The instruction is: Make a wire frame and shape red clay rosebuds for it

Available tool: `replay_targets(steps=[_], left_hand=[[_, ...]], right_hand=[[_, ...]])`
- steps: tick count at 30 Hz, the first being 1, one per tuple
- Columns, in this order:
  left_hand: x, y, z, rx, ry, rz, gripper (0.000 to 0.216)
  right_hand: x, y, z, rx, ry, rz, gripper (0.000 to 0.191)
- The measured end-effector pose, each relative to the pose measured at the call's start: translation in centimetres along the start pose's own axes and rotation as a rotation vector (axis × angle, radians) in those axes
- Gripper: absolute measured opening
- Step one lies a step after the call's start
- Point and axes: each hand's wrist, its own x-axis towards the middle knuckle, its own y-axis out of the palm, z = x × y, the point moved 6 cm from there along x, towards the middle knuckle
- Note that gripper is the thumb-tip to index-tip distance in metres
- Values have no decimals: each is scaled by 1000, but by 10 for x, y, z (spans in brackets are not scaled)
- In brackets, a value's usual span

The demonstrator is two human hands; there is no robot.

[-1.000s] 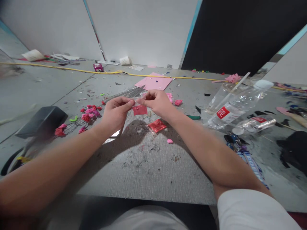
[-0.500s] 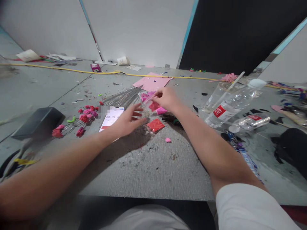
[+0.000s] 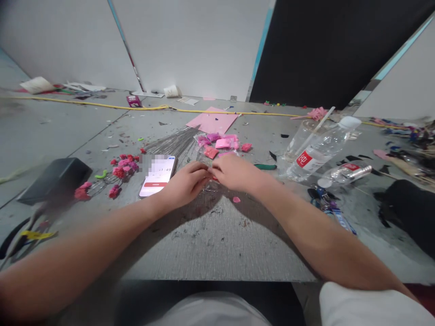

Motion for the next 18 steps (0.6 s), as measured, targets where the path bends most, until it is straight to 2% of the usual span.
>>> replay_targets(steps=[2, 5, 11, 15, 18], left_hand=[[0, -2, 0, 2, -10, -47, 28], [-3, -5, -1, 4, -28, -103, 25], [-6, -8, -5, 4, -37, -151, 29], [-7, -10, -9, 3, -36, -172, 26], [-8, -13, -10, -15, -79, -200, 26]], right_hand=[[-15, 10, 3, -22, 4, -41, 34], [-31, 21, 6, -10, 0, -104, 27], [-45, 31, 5, 48, 53, -246, 19], [-48, 28, 0, 107, 37, -292, 22], [-52, 19, -15, 99, 76, -238, 22]])
